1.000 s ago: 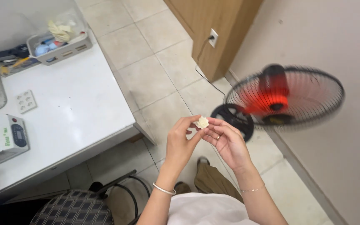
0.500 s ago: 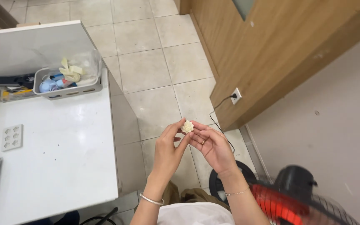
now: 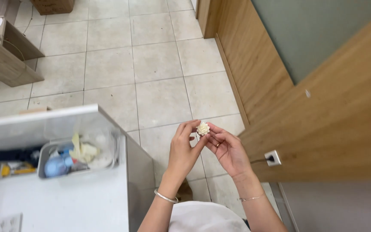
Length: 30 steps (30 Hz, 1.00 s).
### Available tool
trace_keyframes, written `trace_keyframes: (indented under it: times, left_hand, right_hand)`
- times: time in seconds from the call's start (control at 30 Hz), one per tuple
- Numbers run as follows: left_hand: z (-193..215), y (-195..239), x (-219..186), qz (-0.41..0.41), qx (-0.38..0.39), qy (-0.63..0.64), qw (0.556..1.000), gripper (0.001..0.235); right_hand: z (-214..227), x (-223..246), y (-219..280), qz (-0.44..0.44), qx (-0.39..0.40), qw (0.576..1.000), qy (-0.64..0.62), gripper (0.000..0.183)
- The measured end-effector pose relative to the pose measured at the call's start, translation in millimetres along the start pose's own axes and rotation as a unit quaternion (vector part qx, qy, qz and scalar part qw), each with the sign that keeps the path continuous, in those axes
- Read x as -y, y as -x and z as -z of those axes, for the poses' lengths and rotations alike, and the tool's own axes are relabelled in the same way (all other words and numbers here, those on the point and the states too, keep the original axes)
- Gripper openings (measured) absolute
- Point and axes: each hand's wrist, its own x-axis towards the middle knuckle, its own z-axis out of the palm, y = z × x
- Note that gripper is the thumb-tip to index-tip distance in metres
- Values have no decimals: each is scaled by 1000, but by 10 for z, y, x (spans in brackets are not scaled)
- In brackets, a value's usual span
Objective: Arrange flower-shaped candles on a glass display shelf.
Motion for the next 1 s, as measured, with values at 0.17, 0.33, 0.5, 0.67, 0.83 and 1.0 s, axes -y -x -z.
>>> trace_keyframes:
  times: [0.17, 0.33, 0.5, 0.67, 0.83, 1.0]
  left_hand:
    - [129, -1239, 279, -9, 9, -22, 1000, 39]
    - [26, -2317, 667, 2, 23, -19, 1000, 39]
    - [-227, -3572, 1093, 10, 17, -32, 999, 40]
    - [-364, -4912, 1268, 20, -17, -81, 996, 39]
    - [-408, -6113, 1491, 33, -45, -88, 995, 39]
    - [-428, -7173, 1850, 43, -44, -79, 995, 39]
  right_hand:
    - [-324, 273, -1178, -1, -15, 1000, -10, 46]
    - [-423, 549, -2276, -15, -25, 999, -19, 45]
    - [-359, 959, -3615, -23, -20, 1000, -4, 43]
    - [-640, 1629, -4933, -64, -4, 998, 20, 44]
    - [-904, 2078, -6149, -67, 26, 996, 58, 44]
    - [-974, 2210, -7230, -72, 21, 996, 38, 44]
